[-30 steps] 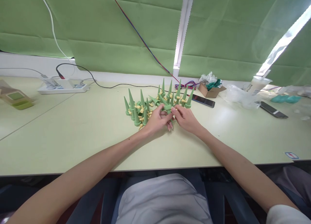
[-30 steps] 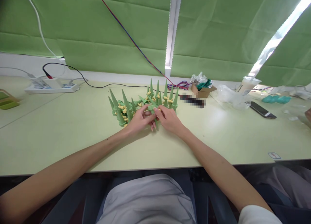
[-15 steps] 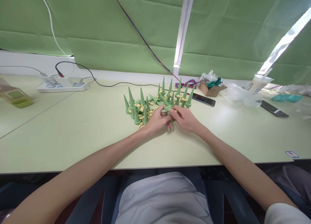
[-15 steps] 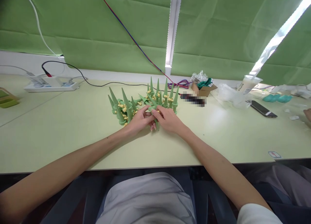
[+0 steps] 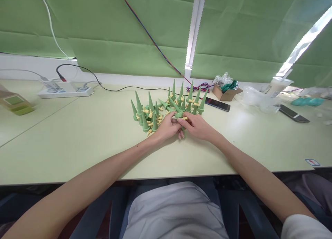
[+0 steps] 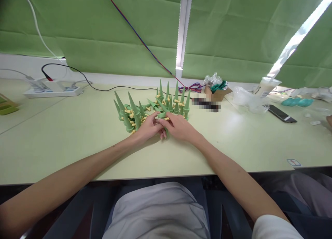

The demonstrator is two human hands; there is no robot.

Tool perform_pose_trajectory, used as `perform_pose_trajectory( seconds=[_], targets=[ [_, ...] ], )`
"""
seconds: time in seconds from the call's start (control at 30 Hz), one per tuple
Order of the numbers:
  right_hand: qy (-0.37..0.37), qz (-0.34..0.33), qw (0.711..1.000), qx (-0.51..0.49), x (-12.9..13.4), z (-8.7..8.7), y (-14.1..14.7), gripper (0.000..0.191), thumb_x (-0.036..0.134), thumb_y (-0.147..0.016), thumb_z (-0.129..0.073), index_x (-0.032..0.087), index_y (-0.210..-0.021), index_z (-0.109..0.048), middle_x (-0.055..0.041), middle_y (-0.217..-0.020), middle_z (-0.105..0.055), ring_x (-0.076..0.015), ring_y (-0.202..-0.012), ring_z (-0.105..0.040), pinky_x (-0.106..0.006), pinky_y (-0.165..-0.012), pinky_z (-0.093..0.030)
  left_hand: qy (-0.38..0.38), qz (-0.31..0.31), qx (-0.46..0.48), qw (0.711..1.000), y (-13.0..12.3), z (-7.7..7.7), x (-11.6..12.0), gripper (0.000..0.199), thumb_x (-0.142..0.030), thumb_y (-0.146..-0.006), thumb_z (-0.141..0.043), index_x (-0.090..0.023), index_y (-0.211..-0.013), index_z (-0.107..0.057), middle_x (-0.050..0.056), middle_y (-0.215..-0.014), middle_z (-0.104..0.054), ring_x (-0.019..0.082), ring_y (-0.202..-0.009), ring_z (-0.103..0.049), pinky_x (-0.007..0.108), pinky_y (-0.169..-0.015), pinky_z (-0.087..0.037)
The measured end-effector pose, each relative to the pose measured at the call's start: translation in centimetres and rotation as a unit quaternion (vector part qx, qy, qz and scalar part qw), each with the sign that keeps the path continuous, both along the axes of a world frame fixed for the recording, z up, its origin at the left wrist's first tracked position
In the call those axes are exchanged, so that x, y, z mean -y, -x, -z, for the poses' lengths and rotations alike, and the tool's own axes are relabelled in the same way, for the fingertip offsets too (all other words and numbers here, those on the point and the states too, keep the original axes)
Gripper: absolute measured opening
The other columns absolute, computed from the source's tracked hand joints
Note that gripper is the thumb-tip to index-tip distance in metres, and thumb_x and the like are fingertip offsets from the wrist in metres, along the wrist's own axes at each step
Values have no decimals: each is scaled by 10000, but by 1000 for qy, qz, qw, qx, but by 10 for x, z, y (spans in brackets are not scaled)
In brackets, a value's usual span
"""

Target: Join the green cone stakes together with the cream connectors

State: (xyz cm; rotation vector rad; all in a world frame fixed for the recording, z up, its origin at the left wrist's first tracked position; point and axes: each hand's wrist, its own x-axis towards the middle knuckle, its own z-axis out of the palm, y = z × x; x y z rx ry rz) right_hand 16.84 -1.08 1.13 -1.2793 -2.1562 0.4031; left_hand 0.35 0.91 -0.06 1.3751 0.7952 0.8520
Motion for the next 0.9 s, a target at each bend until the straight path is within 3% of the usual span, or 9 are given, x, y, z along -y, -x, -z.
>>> perform_pose_trajectory(
  seconds=[0.5,0.7,0.9],
  targets=[
    [-2,-1,1000,3,0,-1,0,412,533,-1028,-387,252,-734,-317,43,-580,-461,-155,-537,-416,-301,-568,-274,-11,4,-35,999,0,-2,1,794,-176,-820,-658,-77,-1493,-247,-10,-527,-657,203,-470,-640,277,-469,-504],
    [3,0,1000,12,2,-3,0,414,539,-1028,-382,248,-738,-330,33,-607,-488,-154,-554,-435,-298,-573,-281,-15,10,-44,999,1,-6,4,697,-144,-824,-635,-82,-1448,-331,-3,-534,-656,185,-466,-626,270,-476,-505],
    [12,2,999,31,5,-5,0,415,549,-1030,-373,244,-749,-344,35,-612,-489,-157,-576,-461,-296,-581,-295,-21,15,-61,998,1,-5,4,674,-78,-832,-537,-63,-1460,-290,-5,-529,-655,174,-462,-619,268,-474,-515]
  ],
)
